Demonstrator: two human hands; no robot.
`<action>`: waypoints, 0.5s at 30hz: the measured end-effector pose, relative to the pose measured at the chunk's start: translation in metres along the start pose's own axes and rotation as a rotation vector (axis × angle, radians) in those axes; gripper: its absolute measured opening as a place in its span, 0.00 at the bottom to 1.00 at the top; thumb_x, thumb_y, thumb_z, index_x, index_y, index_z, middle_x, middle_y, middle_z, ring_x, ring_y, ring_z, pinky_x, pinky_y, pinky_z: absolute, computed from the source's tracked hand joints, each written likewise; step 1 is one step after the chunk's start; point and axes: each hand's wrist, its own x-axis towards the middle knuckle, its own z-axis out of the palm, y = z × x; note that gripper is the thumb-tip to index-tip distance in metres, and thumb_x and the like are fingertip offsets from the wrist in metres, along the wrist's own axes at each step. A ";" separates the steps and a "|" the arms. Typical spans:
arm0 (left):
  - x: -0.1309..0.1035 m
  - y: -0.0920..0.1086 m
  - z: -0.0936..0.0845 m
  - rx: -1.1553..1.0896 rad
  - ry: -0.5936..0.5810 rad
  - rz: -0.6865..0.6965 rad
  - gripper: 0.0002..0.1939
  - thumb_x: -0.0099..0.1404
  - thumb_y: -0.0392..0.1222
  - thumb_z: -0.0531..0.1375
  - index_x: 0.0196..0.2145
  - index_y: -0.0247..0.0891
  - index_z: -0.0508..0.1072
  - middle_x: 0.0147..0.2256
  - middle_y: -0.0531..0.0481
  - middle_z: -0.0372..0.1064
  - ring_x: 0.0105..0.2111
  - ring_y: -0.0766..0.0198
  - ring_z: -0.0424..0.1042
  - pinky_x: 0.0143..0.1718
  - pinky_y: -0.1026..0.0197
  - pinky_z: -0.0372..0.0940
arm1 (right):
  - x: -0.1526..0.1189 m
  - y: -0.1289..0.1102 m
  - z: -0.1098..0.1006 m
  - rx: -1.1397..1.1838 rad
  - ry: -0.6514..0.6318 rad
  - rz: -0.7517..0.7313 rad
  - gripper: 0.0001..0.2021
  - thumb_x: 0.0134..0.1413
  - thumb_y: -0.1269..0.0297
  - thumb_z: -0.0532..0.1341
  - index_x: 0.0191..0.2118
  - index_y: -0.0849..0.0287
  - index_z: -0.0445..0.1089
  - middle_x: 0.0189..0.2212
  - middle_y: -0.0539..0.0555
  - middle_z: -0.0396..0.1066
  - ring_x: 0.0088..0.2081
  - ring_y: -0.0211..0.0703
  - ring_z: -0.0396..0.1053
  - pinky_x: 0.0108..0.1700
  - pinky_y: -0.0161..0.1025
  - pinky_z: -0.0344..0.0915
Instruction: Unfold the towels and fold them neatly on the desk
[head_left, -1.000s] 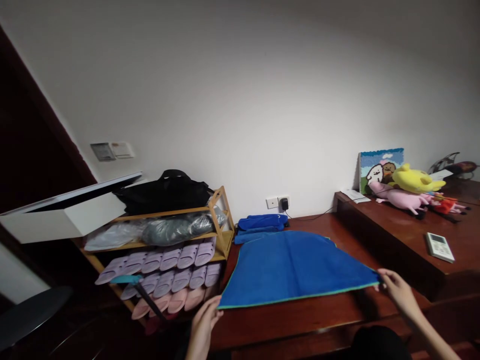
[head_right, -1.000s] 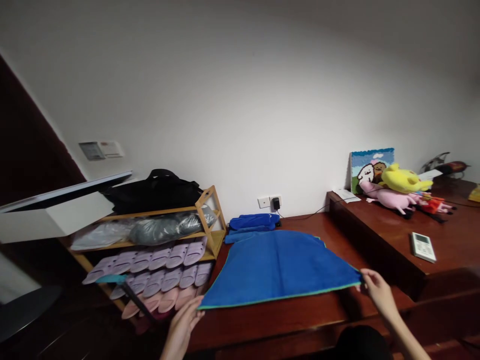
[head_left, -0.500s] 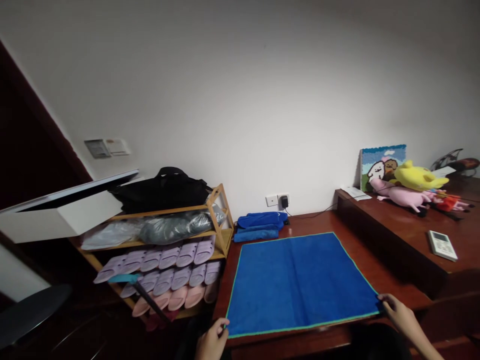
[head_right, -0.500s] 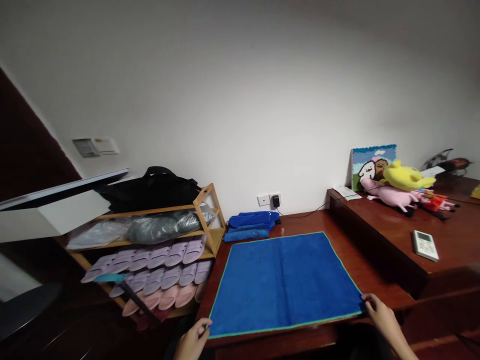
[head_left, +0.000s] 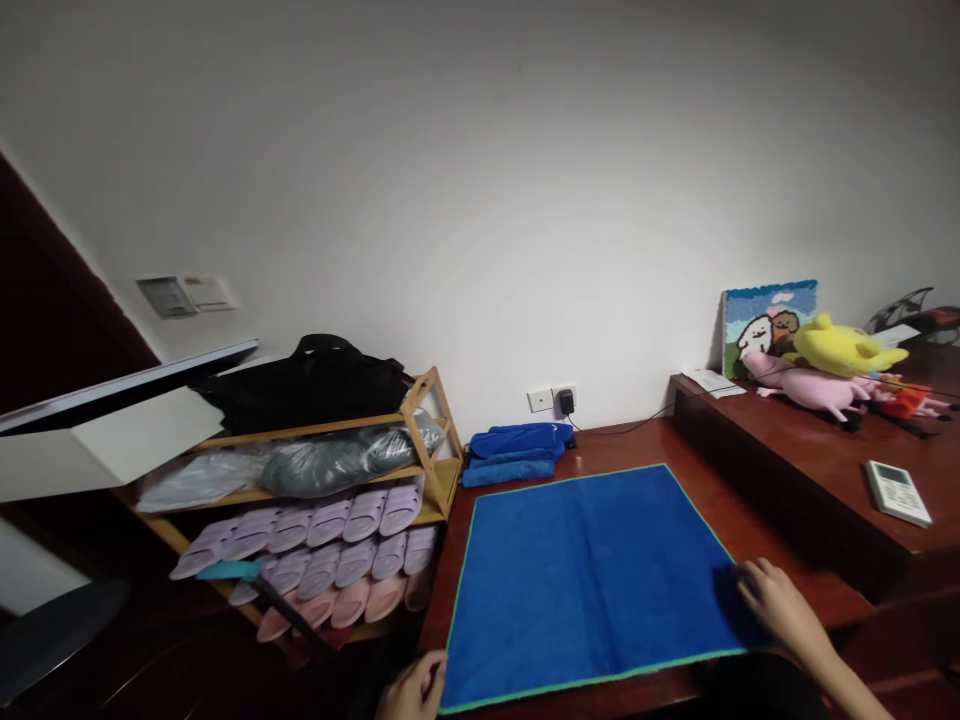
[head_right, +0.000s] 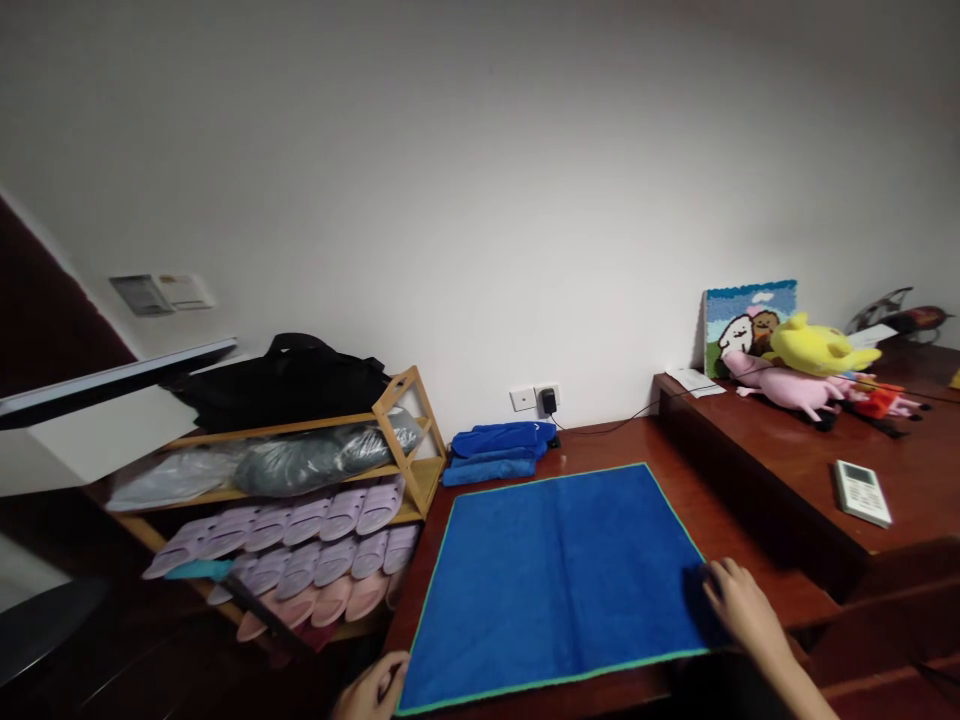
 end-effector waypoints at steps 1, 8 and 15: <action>0.008 0.006 0.002 -0.005 0.039 0.030 0.15 0.69 0.51 0.54 0.38 0.51 0.81 0.35 0.50 0.82 0.38 0.56 0.82 0.43 0.61 0.71 | 0.011 -0.015 0.007 0.000 -0.015 -0.035 0.24 0.61 0.48 0.49 0.43 0.53 0.79 0.43 0.64 0.79 0.45 0.60 0.78 0.53 0.55 0.74; 0.062 0.051 0.041 0.202 0.064 0.213 0.26 0.74 0.54 0.51 0.63 0.49 0.74 0.66 0.48 0.69 0.67 0.52 0.67 0.67 0.46 0.63 | 0.055 -0.069 0.065 -0.122 -0.193 -0.105 0.32 0.66 0.47 0.45 0.68 0.51 0.67 0.71 0.56 0.63 0.72 0.58 0.57 0.72 0.60 0.53; 0.067 0.023 0.059 0.368 -0.100 0.188 0.29 0.77 0.53 0.49 0.71 0.50 0.62 0.73 0.50 0.55 0.73 0.52 0.55 0.72 0.39 0.54 | 0.060 -0.059 0.084 -0.165 -0.292 -0.069 0.35 0.69 0.43 0.41 0.73 0.49 0.60 0.74 0.53 0.54 0.75 0.56 0.48 0.75 0.60 0.46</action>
